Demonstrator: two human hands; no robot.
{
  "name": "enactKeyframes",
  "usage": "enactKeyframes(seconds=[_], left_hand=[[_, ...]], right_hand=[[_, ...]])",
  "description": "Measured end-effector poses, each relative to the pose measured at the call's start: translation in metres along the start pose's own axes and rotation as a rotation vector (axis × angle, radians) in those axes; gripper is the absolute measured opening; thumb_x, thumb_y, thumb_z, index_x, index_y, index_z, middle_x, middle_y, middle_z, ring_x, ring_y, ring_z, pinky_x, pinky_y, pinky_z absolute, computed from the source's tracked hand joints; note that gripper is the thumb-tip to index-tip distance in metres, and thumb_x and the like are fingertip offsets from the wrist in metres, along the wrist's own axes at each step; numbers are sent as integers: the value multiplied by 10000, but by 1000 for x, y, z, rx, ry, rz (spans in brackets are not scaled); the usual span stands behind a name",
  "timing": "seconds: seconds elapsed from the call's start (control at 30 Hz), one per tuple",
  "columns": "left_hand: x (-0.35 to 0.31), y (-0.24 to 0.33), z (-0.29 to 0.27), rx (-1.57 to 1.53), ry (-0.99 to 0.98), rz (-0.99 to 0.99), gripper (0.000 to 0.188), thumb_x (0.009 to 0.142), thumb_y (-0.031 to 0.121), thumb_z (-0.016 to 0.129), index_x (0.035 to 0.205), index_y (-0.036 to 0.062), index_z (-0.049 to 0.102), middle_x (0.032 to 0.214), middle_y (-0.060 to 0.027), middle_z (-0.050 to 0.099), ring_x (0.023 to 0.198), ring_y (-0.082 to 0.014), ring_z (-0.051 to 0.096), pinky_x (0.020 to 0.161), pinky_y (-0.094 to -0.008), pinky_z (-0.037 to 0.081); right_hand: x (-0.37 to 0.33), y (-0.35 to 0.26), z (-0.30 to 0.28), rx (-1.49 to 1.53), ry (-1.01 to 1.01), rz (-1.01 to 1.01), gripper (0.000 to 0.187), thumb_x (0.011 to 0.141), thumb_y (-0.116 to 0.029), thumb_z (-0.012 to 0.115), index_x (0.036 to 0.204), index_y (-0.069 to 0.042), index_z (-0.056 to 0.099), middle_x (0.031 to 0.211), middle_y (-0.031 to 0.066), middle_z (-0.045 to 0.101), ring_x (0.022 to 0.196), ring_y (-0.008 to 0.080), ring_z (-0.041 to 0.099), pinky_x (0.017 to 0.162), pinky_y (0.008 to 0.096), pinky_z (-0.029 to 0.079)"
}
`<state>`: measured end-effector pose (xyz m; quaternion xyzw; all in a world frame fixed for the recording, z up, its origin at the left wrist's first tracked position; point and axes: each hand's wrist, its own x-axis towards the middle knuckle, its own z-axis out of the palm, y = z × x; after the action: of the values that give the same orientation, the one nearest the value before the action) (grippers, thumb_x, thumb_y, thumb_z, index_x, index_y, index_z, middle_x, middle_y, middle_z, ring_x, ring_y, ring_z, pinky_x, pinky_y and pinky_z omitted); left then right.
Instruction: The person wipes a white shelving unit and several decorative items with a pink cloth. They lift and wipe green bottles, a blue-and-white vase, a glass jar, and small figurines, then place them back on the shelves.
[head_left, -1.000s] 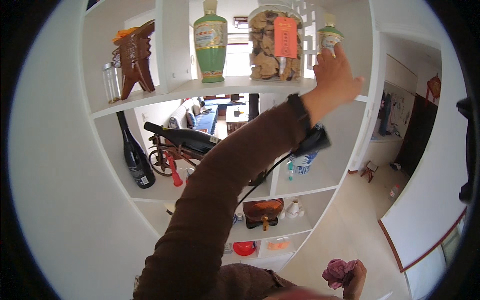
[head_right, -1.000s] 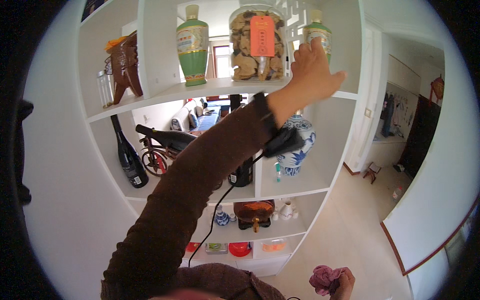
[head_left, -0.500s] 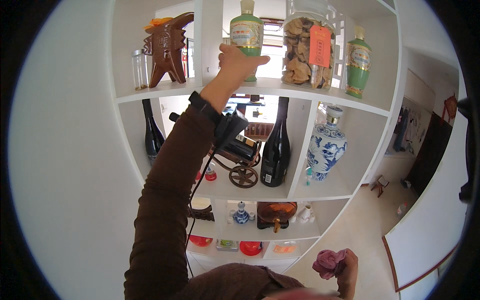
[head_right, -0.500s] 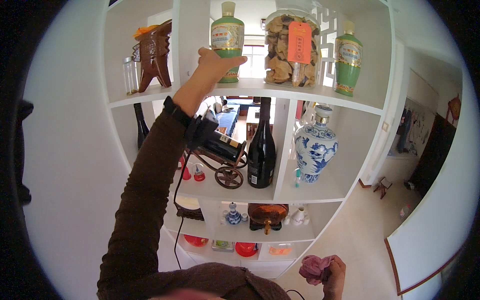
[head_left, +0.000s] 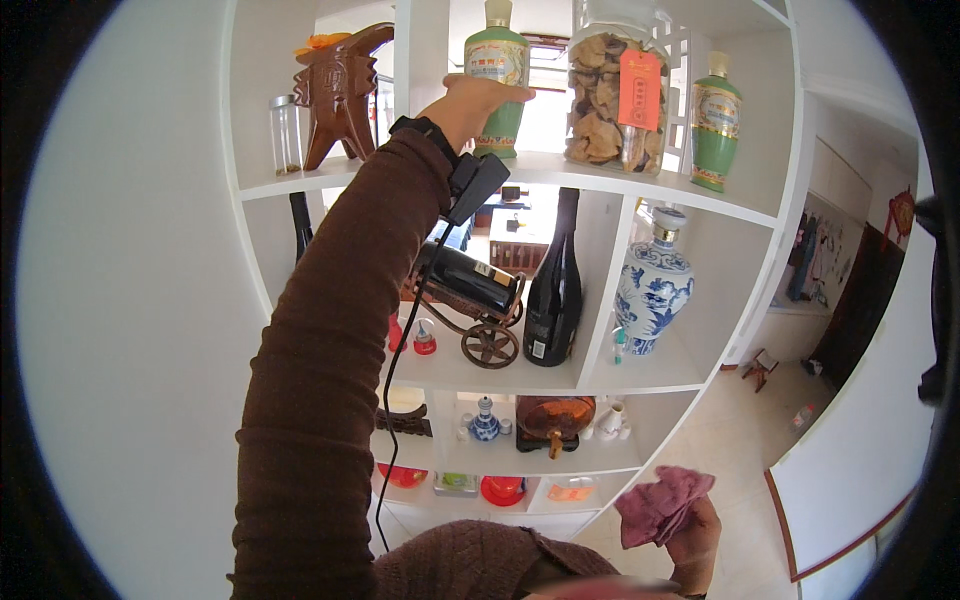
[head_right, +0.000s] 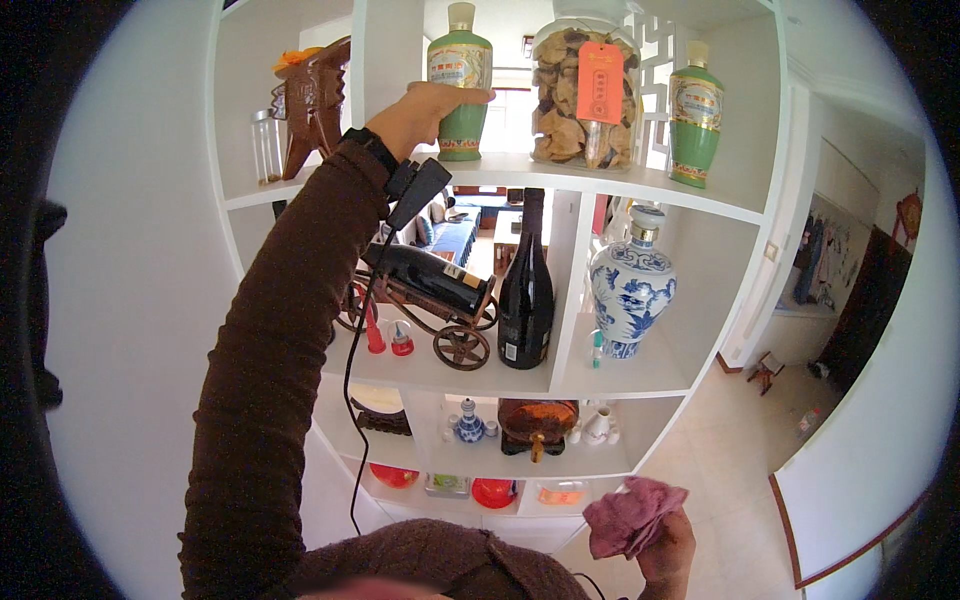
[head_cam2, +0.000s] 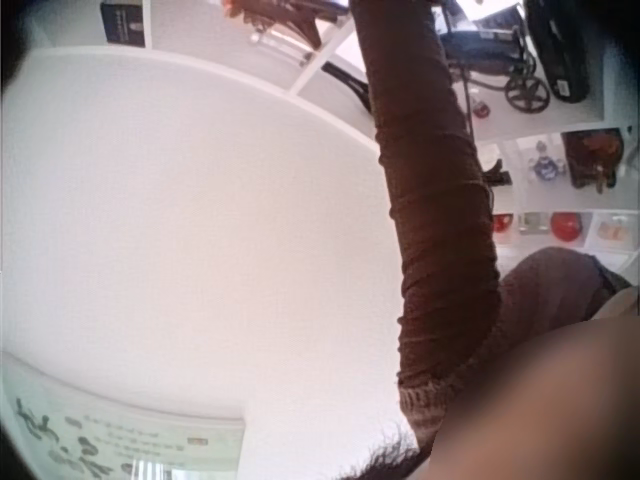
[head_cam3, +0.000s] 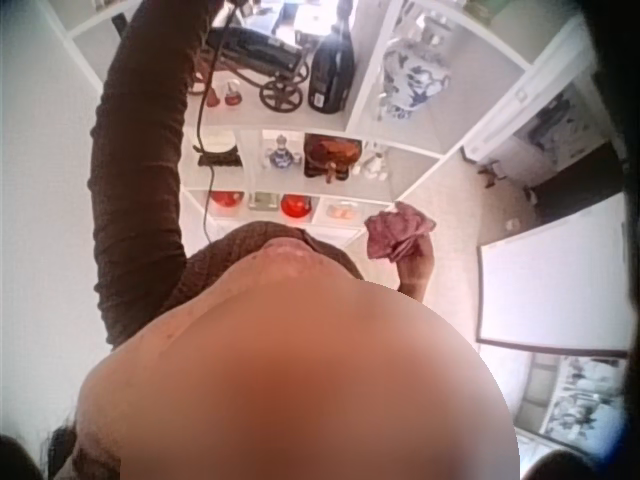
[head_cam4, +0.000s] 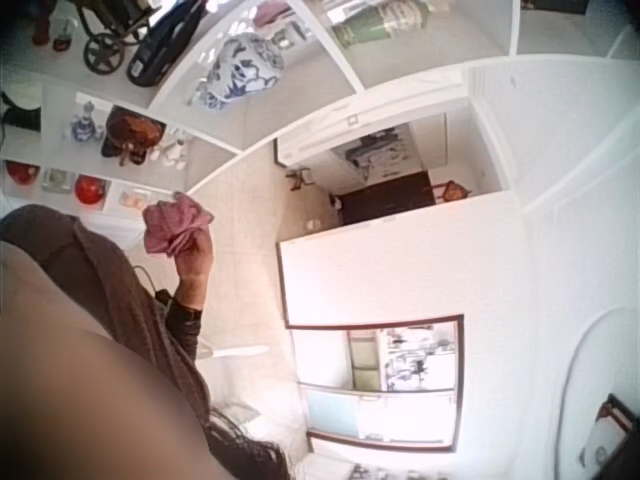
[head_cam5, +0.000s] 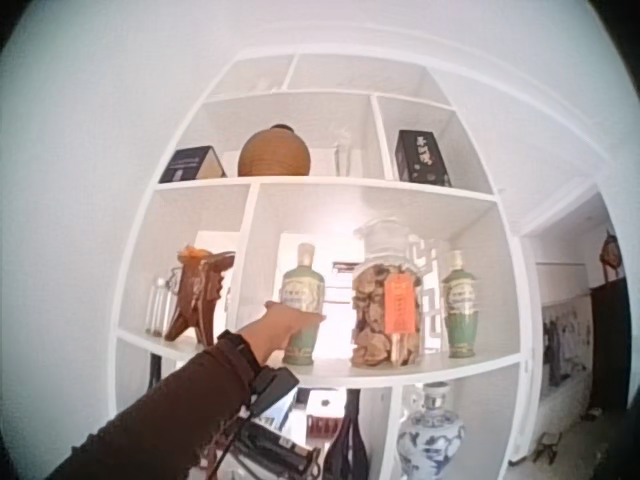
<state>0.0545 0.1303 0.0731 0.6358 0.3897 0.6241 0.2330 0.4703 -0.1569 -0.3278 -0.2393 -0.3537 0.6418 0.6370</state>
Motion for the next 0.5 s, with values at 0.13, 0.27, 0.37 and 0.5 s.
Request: enactKeyframes(seconds=[0.13, 0.27, 0.37, 0.5], left_hand=[[0, 2, 7, 83, 68, 3, 564, 739, 206, 878, 1121, -56, 556, 1009, -166, 661, 856, -270, 693, 770, -485, 610], [2, 1, 14, 130, 218, 22, 555, 737, 185, 873, 1124, -54, 553, 998, -163, 664, 842, -276, 698, 750, -470, 617], [1, 3, 12, 61, 115, 71, 543, 748, 208, 865, 1104, -80, 573, 1015, -171, 666, 865, -278, 705, 718, -448, 622], [-15, 19, 9, 55, 105, 208, 530, 772, 236, 848, 1093, -100, 593, 1039, -175, 674, 894, -263, 710, 741, -415, 610]], right_hand=[[-5, 0, 0, 397, -67, -13, 501, 1035, -287, 412, 1451, -9, 395, 1430, 149, 515, 1322, 335, 490, 1129, 520, 372], [-8, 2, -2, 593, 31, -52, 464, 1068, -280, 368, 1475, -58, 382, 1477, 145, 468, 1369, 332, 437, 1159, 543, 323], [-9, 5, 1, 652, 26, -100, 475, 1067, -315, 385, 1472, -68, 387, 1507, 143, 428, 1391, 333, 407, 1162, 555, 311], [-9, 4, 7, 580, 20, -213, 498, 1059, -341, 408, 1488, -92, 369, 1530, 140, 395, 1406, 335, 386, 1166, 571, 293]])
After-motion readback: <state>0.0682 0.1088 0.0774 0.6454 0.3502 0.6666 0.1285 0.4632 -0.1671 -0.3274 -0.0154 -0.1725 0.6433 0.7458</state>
